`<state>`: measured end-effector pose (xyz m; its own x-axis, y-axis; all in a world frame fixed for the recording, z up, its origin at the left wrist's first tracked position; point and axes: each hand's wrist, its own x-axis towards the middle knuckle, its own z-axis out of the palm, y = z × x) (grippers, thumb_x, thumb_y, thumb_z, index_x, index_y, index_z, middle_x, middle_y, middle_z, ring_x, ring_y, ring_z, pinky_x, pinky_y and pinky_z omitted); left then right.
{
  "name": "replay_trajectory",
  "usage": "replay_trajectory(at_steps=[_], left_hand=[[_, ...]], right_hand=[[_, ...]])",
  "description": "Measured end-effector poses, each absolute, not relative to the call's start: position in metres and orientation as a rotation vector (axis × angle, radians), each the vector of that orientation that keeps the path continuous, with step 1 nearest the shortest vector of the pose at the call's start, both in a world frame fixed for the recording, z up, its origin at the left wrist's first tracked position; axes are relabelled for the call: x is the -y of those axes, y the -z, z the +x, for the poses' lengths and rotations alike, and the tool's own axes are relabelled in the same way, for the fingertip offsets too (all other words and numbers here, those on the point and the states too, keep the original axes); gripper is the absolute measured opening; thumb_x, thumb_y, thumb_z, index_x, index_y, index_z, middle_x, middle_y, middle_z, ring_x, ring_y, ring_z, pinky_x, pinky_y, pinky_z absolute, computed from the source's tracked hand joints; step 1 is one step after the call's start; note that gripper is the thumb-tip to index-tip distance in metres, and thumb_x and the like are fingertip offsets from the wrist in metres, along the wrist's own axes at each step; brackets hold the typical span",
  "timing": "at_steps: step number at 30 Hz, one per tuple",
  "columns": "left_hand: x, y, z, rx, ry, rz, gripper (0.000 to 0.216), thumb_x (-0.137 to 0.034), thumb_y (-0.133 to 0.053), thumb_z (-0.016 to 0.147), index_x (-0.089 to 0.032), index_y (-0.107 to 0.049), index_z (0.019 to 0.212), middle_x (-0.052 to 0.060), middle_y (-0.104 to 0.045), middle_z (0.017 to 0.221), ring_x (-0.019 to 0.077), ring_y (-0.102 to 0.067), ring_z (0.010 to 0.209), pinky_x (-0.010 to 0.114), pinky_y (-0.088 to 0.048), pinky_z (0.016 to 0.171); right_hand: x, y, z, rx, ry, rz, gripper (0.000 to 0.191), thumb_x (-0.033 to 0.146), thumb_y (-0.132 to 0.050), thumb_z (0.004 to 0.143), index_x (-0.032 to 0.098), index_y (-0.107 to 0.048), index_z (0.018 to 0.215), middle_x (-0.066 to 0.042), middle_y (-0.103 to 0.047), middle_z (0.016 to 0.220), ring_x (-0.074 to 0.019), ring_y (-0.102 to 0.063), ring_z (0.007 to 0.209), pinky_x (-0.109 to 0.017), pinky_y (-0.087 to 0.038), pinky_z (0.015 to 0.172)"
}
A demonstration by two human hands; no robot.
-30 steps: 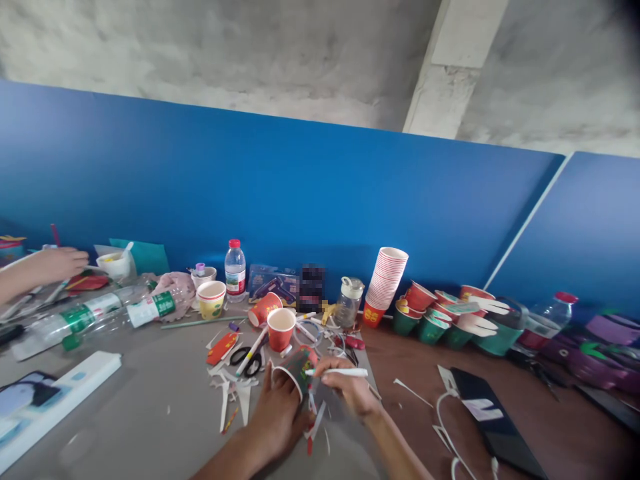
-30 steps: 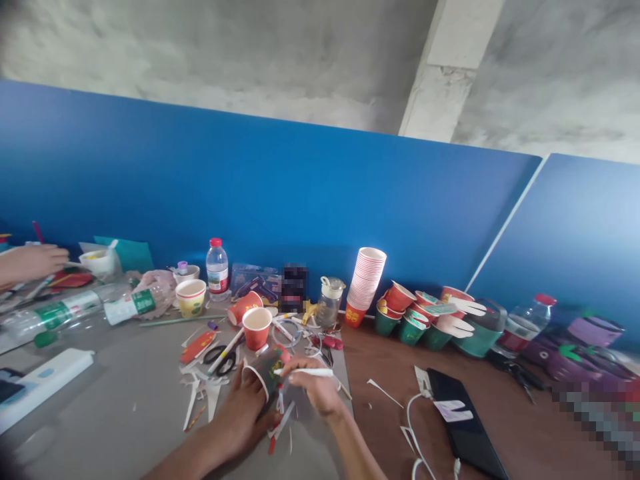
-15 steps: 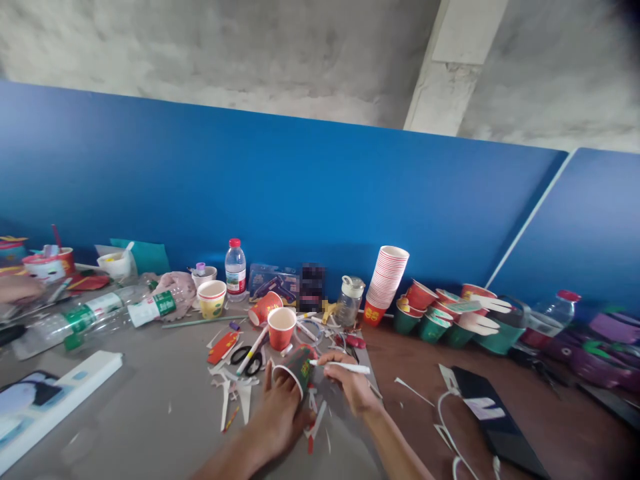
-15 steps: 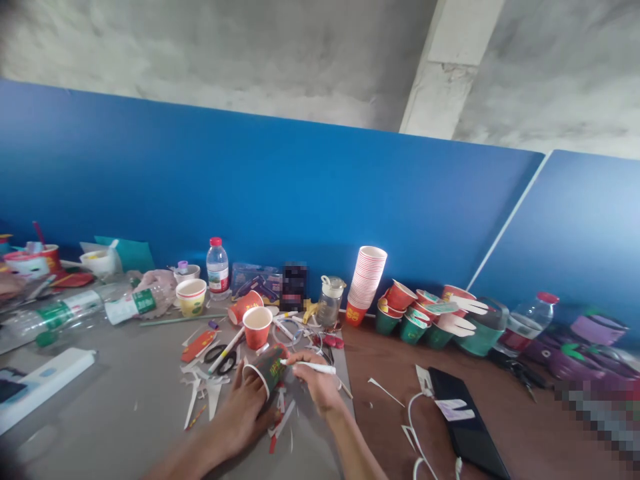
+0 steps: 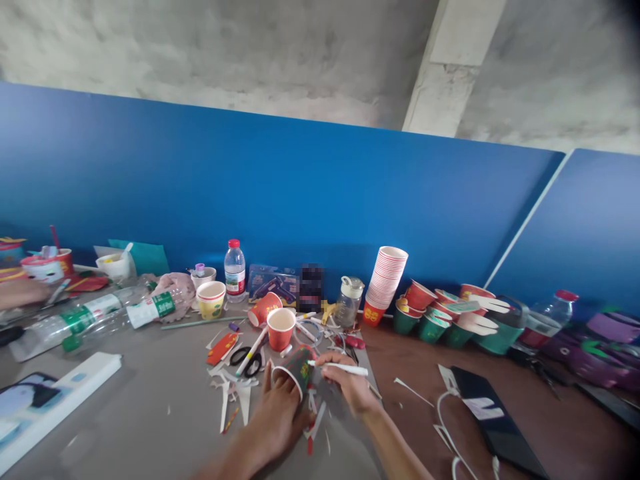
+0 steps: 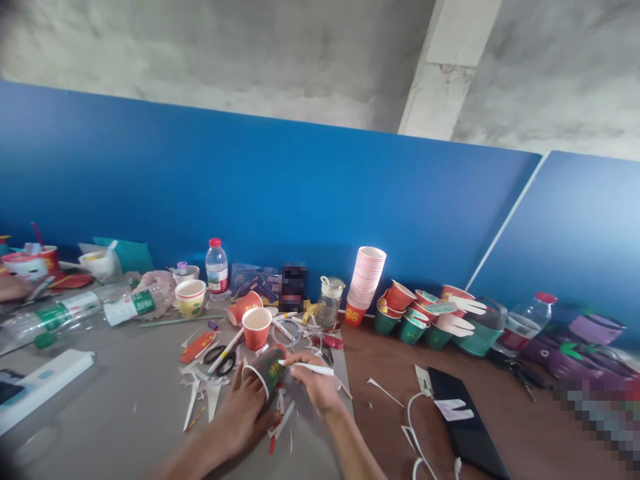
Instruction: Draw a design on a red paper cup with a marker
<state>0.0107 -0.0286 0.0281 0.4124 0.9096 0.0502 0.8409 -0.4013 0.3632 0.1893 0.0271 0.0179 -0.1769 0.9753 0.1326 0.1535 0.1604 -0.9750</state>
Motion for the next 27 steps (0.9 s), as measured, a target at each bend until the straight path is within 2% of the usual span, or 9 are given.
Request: replay_trajectory(at_steps=[8, 11, 14, 19, 24, 27], left_hand=[[0.028, -0.029, 0.011, -1.531, -0.318, 2.402, 0.055, -0.042, -0.047, 0.078, -0.027, -0.038, 0.131, 0.006, -0.045, 0.136, 0.0263, -0.030, 0.128, 0.053, 0.005, 0.108], [0.028, -0.028, 0.011, -1.542, -0.326, 2.396, 0.059, -0.042, -0.048, 0.078, -0.027, -0.035, 0.133, 0.005, -0.043, 0.137, 0.0261, -0.029, 0.130, 0.052, 0.007, 0.108], [0.028, -0.029, 0.011, -1.537, -0.312, 2.394, 0.061, -0.041, -0.047, 0.077, -0.026, -0.033, 0.135, 0.006, -0.045, 0.136, 0.0261, -0.030, 0.129, 0.051, 0.008, 0.108], [0.029, -0.033, 0.012, -1.540, -0.309, 2.376, 0.062, -0.039, -0.047, 0.077, -0.026, -0.032, 0.135, 0.007, -0.046, 0.135, 0.0259, -0.031, 0.128, 0.051, 0.008, 0.108], [0.029, -0.030, 0.011, -1.542, -0.330, 2.382, 0.064, -0.040, -0.048, 0.076, -0.026, -0.031, 0.136, 0.006, -0.042, 0.138, 0.0268, -0.028, 0.130, 0.052, 0.006, 0.108], [0.028, -0.027, 0.010, -1.532, -0.362, 2.388, 0.068, -0.041, -0.049, 0.076, -0.027, -0.026, 0.138, 0.005, -0.040, 0.140, 0.0277, -0.025, 0.131, 0.052, 0.004, 0.109]], right_hand=[[-0.029, -0.015, 0.190, 1.518, -1.125, -1.116, 0.022, 0.028, -0.054, 0.068, 0.019, -0.069, 0.081, 0.000, -0.057, 0.062, -0.0140, -0.046, 0.058, -0.024, -0.035, 0.056], [-0.029, -0.017, 0.189, 1.461, -0.970, -1.223, 0.019, 0.028, -0.055, 0.066, 0.018, -0.069, 0.075, -0.001, -0.058, 0.063, -0.0153, -0.047, 0.060, -0.026, -0.035, 0.057], [-0.028, -0.016, 0.187, 1.339, -0.923, -1.244, 0.018, 0.028, -0.054, 0.064, 0.017, -0.067, 0.073, 0.000, -0.055, 0.060, -0.0149, -0.045, 0.058, -0.025, -0.033, 0.054], [-0.027, -0.006, 0.185, 1.305, -1.051, -1.180, 0.017, 0.025, -0.050, 0.065, 0.019, -0.064, 0.072, 0.003, -0.044, 0.051, -0.0124, -0.037, 0.049, -0.024, -0.026, 0.048], [-0.027, -0.005, 0.188, 1.416, -0.943, -1.247, 0.014, 0.024, -0.051, 0.063, 0.021, -0.064, 0.067, 0.003, -0.048, 0.054, -0.0144, -0.041, 0.054, -0.025, -0.028, 0.051], [-0.025, -0.006, 0.187, 1.362, -1.009, -1.200, 0.014, 0.025, -0.051, 0.062, 0.020, -0.063, 0.068, 0.003, -0.045, 0.053, -0.0136, -0.039, 0.053, -0.025, -0.027, 0.051]])
